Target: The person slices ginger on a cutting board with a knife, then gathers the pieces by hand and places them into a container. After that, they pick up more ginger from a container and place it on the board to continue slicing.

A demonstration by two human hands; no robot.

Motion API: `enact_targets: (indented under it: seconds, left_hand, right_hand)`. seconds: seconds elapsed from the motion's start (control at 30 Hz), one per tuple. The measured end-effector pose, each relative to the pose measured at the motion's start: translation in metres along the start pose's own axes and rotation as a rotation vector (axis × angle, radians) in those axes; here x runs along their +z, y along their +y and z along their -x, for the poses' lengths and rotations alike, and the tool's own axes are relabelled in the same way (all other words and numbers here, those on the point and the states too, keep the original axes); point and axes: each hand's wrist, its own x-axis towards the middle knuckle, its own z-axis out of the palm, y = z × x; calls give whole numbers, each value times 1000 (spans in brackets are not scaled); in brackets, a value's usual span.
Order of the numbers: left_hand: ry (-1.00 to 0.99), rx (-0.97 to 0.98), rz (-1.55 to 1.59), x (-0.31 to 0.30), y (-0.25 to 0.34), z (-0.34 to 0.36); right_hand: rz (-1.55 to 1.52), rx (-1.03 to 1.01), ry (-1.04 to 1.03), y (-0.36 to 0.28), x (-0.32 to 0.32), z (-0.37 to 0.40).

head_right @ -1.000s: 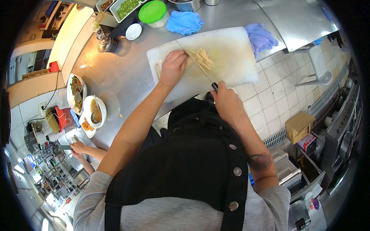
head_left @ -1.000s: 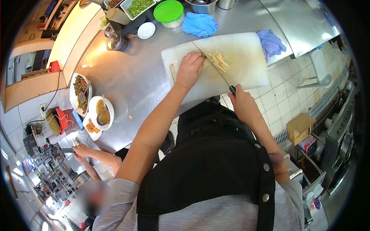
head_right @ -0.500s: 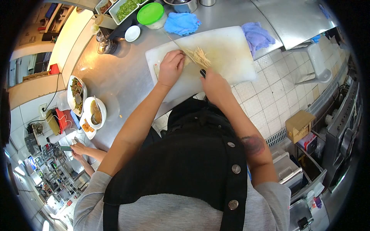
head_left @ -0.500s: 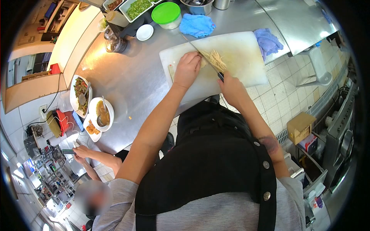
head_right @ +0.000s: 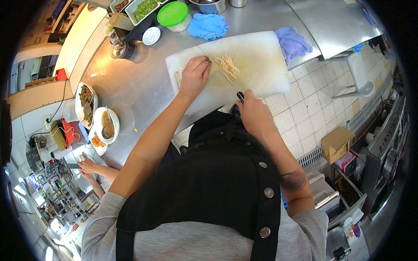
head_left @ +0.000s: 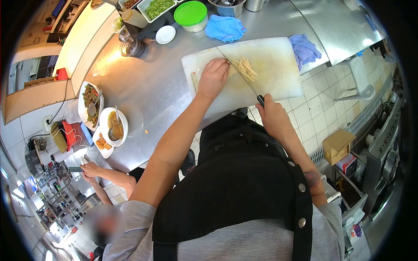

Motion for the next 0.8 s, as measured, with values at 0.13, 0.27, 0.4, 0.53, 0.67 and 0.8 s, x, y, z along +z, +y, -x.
enact_targets:
  seconds: [0.13,0.27,0.4,0.53,0.67,0.8]
  left_hand:
    - [-8,2,6,0,-1,0]
    - [2,-4,9,0,-1,0]
    - [3,-2,6,0,-1,-1]
    - [-13,-10,5,0,0,-2]
    - [-4,-17,11,0,1,-2]
    - [-18,-6,1,-2,0,-2]
  right_hand:
    - [21,11,-23,4,0,6]
    - [20,8,-21,8,5,0]
    - [-42,-64,45,12,27,-34]
    - [-71,-93,86,-4,27,-61]
    - [-16,-67,45,-9,8,-54]
    - [-8,-25,35,-8,-2,-25]
